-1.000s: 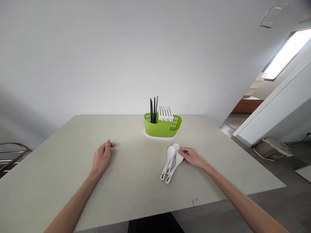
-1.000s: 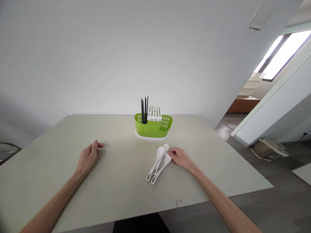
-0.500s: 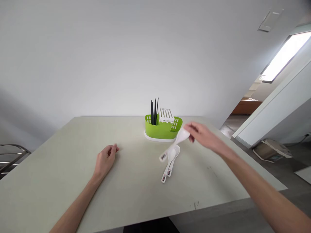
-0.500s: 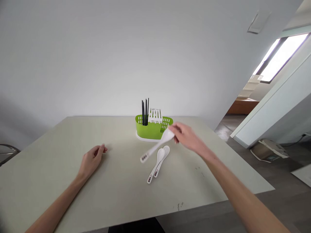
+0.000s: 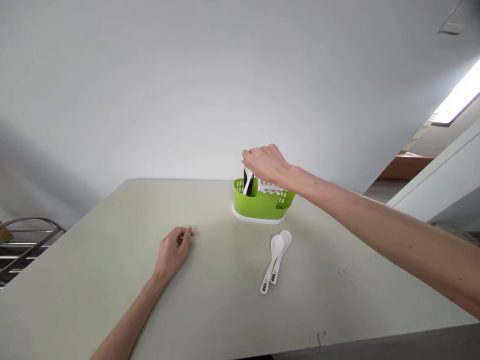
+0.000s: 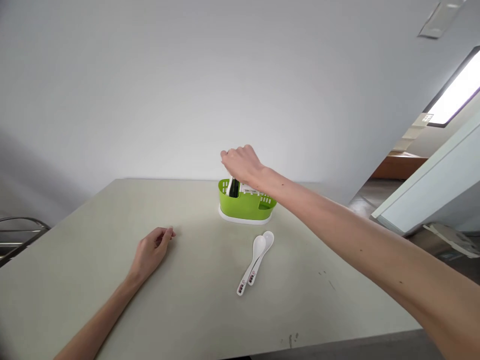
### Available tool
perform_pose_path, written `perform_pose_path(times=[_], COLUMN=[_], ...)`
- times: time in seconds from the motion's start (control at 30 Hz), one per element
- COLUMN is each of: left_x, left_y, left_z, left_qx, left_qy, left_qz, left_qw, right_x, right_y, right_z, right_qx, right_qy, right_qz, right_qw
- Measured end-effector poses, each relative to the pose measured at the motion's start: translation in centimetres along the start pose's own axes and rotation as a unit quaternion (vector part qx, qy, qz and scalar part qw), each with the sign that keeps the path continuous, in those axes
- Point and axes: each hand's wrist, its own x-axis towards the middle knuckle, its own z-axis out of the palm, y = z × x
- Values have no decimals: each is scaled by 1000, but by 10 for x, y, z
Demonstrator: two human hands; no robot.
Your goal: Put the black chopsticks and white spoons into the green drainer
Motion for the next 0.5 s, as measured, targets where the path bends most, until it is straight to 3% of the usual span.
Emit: perform_pose_path(times=[0.17,0.33,0.5], left_x=[-1,-1,-2], left_y=[3,4,4], left_z=[0,1,1], left_qx=[-1,1,5], left_qy=[-3,-10,-11], left_qz=[-10,-8,1], left_qw=[1000,1000,1000], right_x=[14,23,18], right_y=[-28,-46,-44], right_z=[26,43,50], right_qx=[9,36,74], right_qy=[-52,-64,-69], right_qz=[-25,-29,-17], right_qw=[998,997,995])
